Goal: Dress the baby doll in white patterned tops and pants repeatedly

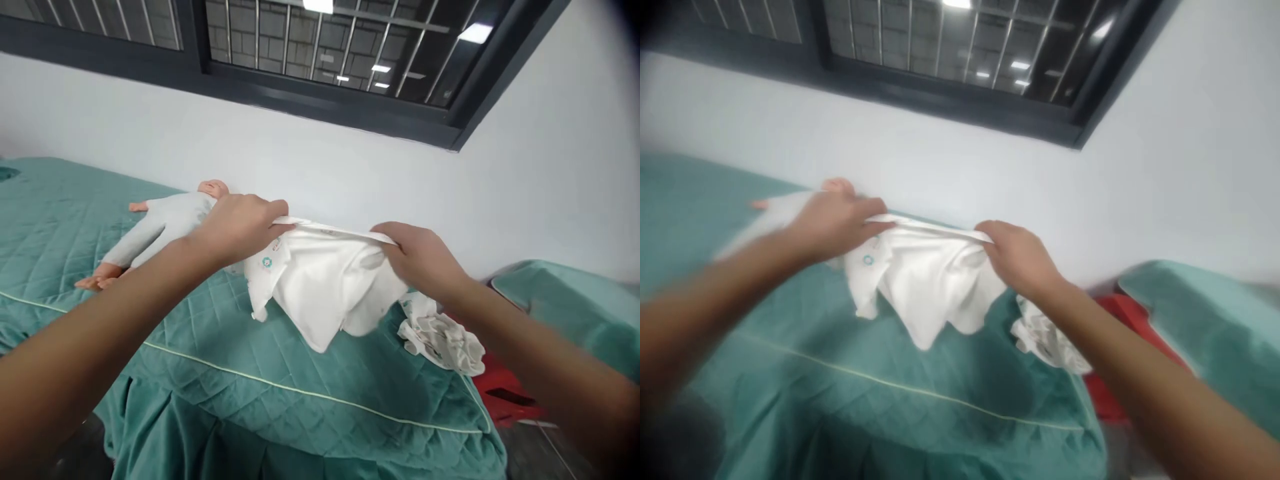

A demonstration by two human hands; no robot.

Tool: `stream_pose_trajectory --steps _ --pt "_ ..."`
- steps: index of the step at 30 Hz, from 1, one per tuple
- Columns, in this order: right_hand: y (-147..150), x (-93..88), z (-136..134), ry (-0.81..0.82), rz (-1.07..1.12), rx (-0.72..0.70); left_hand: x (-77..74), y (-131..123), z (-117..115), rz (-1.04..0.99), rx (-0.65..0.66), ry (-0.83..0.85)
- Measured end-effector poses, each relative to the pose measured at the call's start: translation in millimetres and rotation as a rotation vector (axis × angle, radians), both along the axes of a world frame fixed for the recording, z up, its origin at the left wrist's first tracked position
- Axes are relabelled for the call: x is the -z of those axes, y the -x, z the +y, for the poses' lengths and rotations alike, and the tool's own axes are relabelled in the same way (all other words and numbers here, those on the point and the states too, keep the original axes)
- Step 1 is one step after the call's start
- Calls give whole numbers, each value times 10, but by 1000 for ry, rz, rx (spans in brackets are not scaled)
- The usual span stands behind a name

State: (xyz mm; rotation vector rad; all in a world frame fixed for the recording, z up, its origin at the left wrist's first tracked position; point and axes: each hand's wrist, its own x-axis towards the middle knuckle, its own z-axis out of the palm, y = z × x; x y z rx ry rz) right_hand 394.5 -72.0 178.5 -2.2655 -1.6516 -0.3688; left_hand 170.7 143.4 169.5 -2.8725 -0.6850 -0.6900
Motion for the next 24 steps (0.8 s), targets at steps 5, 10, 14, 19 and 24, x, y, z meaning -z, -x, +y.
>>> stream_pose_trajectory --steps 5,10,14,19,24 --pt "52 86 -352 -125 362 187 186 205 69 -40 -23 166" --pt "-93 87 -470 -192 494 306 185 223 242 -94 113 397" --pt "-442 397 -213 16 300 191 356 -65 519 143 79 434" --pt "-421 1169 321 162 60 246 1018 -606 223 145 -108 230" --pt "212 1848 669 110 244 185 1816 -986 -444 63 143 504"
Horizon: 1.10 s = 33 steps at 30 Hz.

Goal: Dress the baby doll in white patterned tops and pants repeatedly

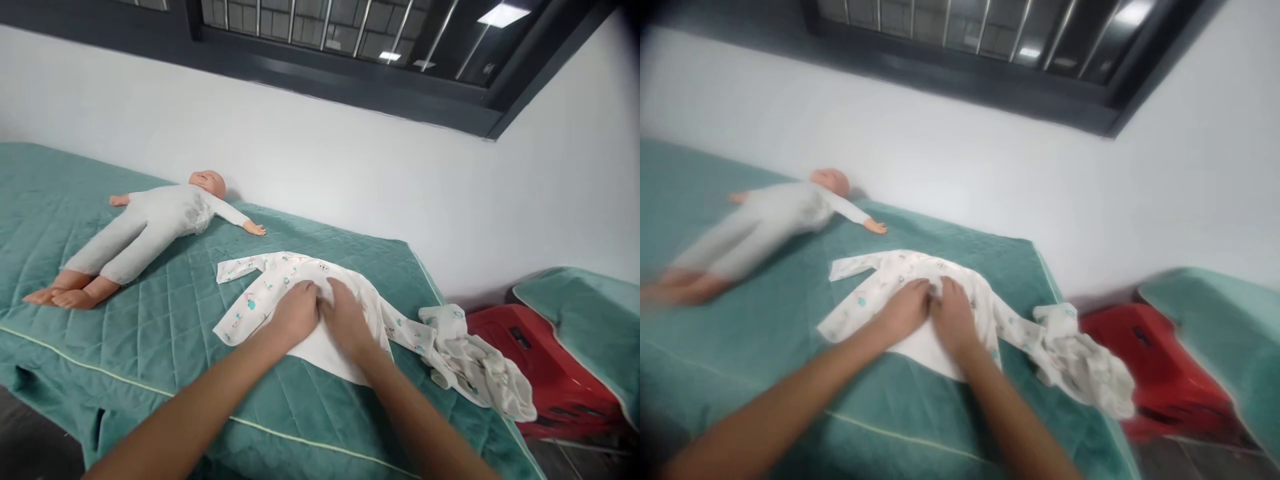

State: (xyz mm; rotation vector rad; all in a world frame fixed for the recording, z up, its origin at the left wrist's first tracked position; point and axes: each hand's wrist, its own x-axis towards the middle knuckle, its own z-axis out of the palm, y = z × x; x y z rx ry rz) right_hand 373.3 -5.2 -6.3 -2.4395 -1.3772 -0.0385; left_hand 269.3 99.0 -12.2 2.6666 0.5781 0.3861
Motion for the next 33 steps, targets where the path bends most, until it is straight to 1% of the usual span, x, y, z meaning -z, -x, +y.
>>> stream_pose_trajectory --steps 1,2,3,5,7,9,11,13,16,20,23,26,28,30,33 --pt "84 81 46 21 31 67 97 -59 -49 -15 -10 -10" --pt "135 139 87 35 43 141 161 -117 -61 -17 -30 -22" --pt "154 172 123 54 37 207 193 -172 -40 -8 -58 -36" --pt "119 179 176 76 -1 291 183 -269 63 35 -124 -45" --pt "34 137 194 85 -37 326 124 -331 180 74 -196 -65" --pt "-48 90 174 66 -72 339 70 -344 260 80 -257 -123" --pt "-114 68 130 32 -126 322 46 -318 295 61 -284 -184" --pt "-173 77 92 18 -179 291 48 -285 312 29 -283 -229" --pt "-290 105 104 53 -204 261 56 -296 374 -15 -279 -263" --pt "-511 106 262 81 -217 239 57 -435 548 -10 -288 -249" --pt "-671 115 399 103 -198 208 88 -531 665 -19 -289 -212" --pt "-757 152 476 139 -165 183 120 -582 712 -14 -285 -185" --pt "-749 169 472 141 -173 172 111 -581 715 17 -283 -196" --pt "-681 165 404 116 -223 105 76 -522 717 33 -262 -208" --pt "-478 119 147 55 -289 -133 28 -262 785 -62 -212 -195"
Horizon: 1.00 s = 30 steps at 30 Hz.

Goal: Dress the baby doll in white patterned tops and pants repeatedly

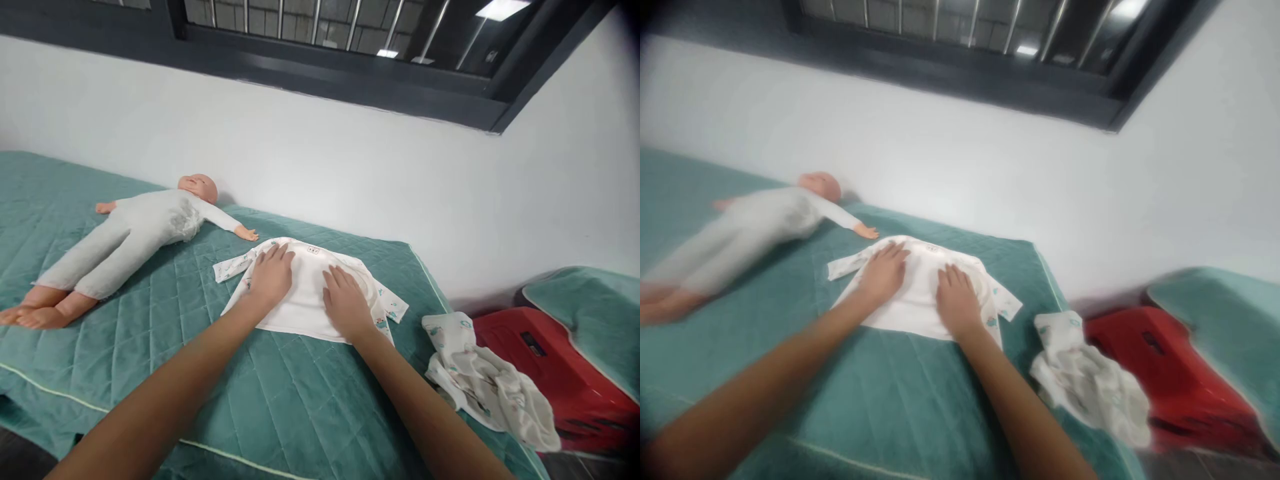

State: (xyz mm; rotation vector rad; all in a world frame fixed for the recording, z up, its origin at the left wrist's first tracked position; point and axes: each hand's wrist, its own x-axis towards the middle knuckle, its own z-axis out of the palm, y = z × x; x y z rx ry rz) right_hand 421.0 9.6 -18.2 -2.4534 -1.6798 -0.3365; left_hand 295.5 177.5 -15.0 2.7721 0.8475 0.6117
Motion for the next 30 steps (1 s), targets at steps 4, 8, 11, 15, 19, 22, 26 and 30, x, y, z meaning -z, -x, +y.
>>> stream_pose_trajectory --steps 4,8,11,15,19,22,26,30 --pt "303 -71 -515 21 49 -153 68 572 278 -123 -62 9" --pt "418 -101 -823 59 65 -140 210 960 564 -68 -199 121" --pt "404 -155 -833 89 60 -148 210 1014 666 5 -149 119" --pt "367 -307 -730 159 119 -161 95 980 808 59 -112 7" --pt "334 -368 -400 61 413 -76 58 955 1129 13 -125 -150" --pt "307 -283 124 -125 658 -10 120 927 1404 -35 -123 -217" --pt "293 -129 940 -170 736 106 233 886 1611 -49 -127 -236" --pt "315 -32 1401 -124 639 180 283 889 1576 22 -196 -203"
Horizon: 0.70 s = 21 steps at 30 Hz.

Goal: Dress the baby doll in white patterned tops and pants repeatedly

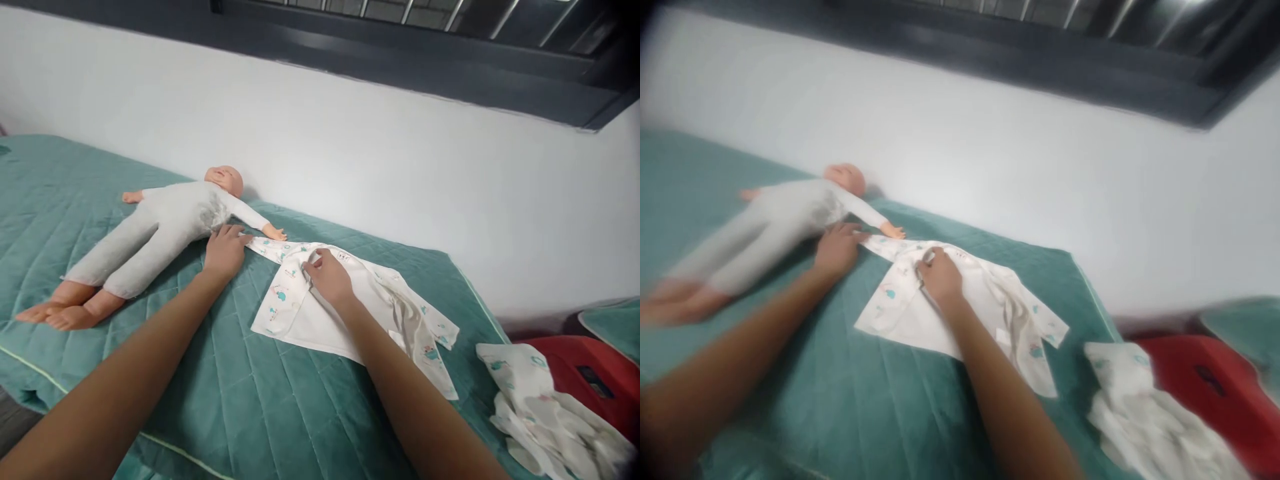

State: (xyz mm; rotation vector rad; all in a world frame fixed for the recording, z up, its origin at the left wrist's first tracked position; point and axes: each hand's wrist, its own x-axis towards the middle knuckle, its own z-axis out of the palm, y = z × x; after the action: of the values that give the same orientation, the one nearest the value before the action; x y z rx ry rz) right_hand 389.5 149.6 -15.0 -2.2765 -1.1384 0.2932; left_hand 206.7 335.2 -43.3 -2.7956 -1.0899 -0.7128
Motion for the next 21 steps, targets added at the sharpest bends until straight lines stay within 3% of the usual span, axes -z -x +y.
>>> stream_pose_trajectory --steps 3,5,9,11,13,16,21 --pt "-46 55 21 -40 37 8 -16 65 -195 -42 -12 1" --pt "-131 81 -55 -103 81 28 -41 137 -444 -144 40 -26" --pt "-315 93 -225 -163 122 81 -85 279 -1204 -354 272 20" --pt "-350 83 -271 -167 123 85 -90 317 -1592 -304 371 89" --pt "-345 71 -292 -162 108 80 -83 330 -1882 -224 390 127" --pt "-317 57 -306 -145 69 76 -56 327 -2075 -161 326 162" --pt "-360 63 -323 -159 57 88 -11 349 -2053 -178 267 215"
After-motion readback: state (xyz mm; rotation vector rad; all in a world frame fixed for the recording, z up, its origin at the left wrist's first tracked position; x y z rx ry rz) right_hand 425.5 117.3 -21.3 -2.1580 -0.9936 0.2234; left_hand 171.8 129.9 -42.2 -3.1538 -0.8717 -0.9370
